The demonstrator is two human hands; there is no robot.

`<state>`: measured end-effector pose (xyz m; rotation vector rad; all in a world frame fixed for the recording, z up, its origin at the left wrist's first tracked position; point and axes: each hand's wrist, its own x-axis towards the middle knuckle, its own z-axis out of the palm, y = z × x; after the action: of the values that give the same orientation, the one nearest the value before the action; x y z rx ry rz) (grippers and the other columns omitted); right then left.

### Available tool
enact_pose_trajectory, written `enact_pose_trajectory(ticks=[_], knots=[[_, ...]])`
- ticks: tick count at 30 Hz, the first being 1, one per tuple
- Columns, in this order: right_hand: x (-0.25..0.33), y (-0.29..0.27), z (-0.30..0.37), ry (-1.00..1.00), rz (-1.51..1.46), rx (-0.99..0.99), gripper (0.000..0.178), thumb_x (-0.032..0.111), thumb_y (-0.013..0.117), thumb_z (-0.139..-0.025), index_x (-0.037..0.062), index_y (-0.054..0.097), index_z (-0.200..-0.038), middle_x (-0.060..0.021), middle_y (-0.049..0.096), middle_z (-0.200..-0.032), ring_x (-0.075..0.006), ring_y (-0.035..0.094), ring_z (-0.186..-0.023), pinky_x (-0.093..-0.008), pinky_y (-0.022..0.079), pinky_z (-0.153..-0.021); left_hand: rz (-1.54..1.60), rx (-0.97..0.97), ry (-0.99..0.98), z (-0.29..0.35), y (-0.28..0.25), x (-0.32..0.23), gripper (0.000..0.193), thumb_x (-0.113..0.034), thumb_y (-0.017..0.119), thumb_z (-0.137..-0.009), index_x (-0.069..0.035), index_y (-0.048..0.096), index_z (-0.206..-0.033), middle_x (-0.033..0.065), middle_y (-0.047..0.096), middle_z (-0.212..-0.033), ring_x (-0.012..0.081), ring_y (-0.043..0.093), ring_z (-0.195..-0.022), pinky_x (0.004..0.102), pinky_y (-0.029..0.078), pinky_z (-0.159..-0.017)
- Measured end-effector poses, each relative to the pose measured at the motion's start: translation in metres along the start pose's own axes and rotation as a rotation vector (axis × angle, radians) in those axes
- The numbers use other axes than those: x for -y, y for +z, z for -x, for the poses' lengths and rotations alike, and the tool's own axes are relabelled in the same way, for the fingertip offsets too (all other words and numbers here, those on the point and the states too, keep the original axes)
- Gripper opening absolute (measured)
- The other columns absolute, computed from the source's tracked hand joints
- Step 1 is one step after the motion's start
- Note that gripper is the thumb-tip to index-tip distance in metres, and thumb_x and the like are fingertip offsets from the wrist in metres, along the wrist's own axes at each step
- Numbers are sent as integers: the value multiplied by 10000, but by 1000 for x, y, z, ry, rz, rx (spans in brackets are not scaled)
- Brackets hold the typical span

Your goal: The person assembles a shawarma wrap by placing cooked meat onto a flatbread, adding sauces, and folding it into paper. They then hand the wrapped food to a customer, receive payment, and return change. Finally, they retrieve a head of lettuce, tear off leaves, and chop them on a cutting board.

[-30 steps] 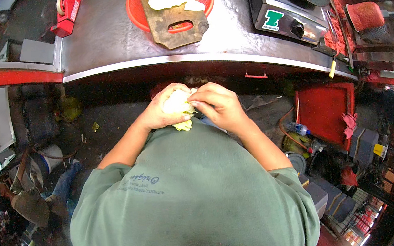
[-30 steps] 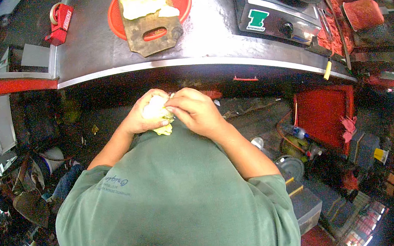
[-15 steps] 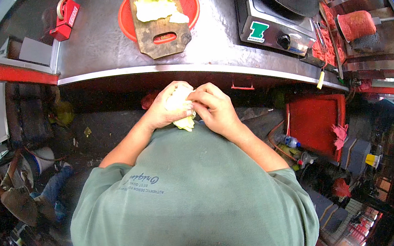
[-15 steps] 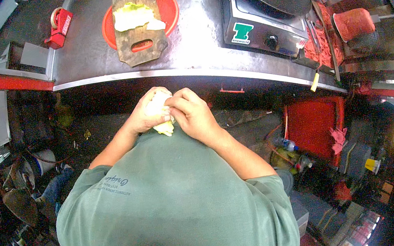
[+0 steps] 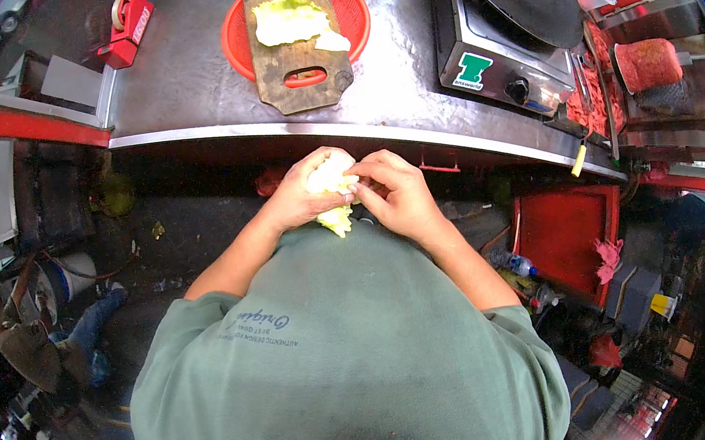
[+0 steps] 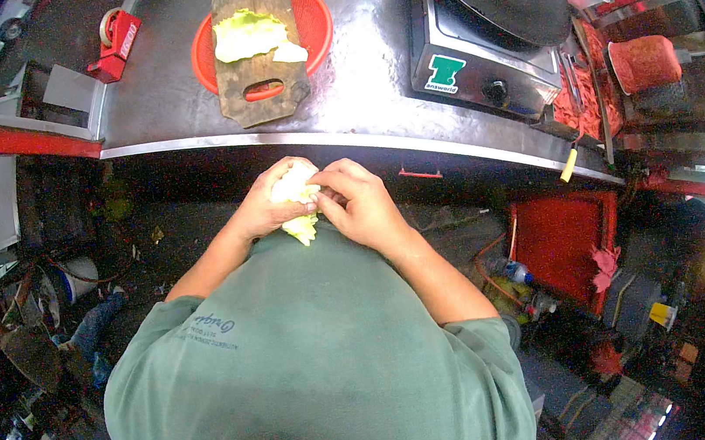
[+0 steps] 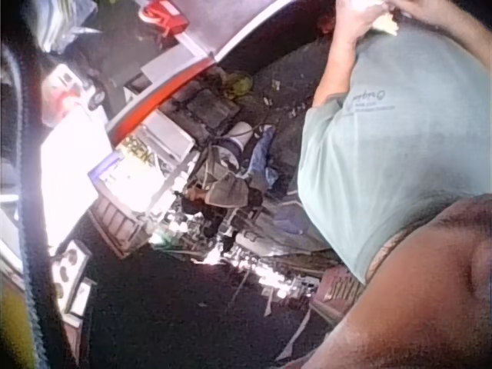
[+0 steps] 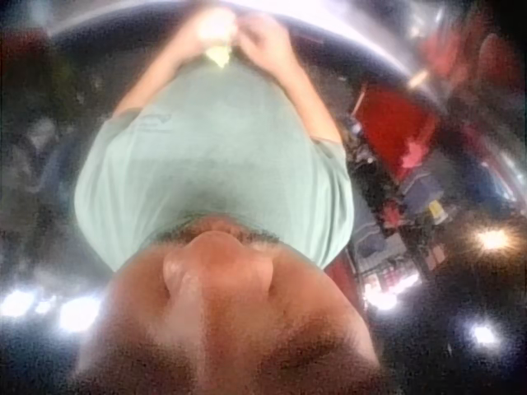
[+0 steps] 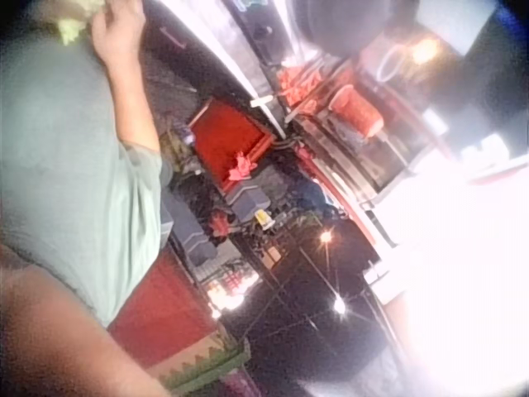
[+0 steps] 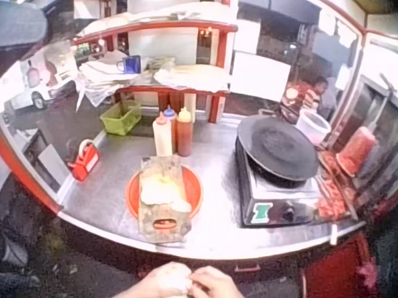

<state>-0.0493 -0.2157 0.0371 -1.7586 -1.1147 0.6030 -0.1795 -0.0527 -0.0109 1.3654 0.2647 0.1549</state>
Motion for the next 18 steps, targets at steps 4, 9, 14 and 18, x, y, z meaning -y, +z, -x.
enact_pose_trajectory(ticks=[4, 9, 14, 18], knots=[[2, 10, -3, -39, 145, -38, 205, -25, 701, -917, -21, 708, -1122, -110, 704, -983, -180, 690, -815, -312, 569, -711, -26, 10, -31, 1, -8, -3, 404, -107, 838, -850, -44, 629, -1189, 21, 676, -1025, 108, 647, -941, 292, 545, -856], [-9, 49, -3, 413, -921, -199, 165, 45, 702, -986, -18, 723, -1138, -66, 719, -967, -150, 677, -842, -310, 573, -783, 116, -31, -62, 2, -23, -1, 406, -119, 814, -852, -49, 621, -1202, 31, 669, -1042, 113, 649, -935, 292, 550, -837], [-10, 63, 2, 400, -1320, -292, 213, 73, 684, -1014, -7, 699, -1211, -73, 718, -1010, -133, 658, -830, -311, 576, -779, 414, -59, -108, 8, -37, 9, 433, -93, 782, -859, -53, 582, -1241, 61, 674, -1014, 161, 694, -893, 307, 589, -773], [-20, 46, 10, 323, -1072, -54, 174, 21, 657, -999, -37, 713, -1153, -90, 691, -980, -150, 635, -785, -321, 551, -732, 485, -53, -165, 21, -63, 16, 458, -66, 765, -857, -56, 552, -1262, 89, 678, -1010, 200, 718, -809, 335, 610, -704]])
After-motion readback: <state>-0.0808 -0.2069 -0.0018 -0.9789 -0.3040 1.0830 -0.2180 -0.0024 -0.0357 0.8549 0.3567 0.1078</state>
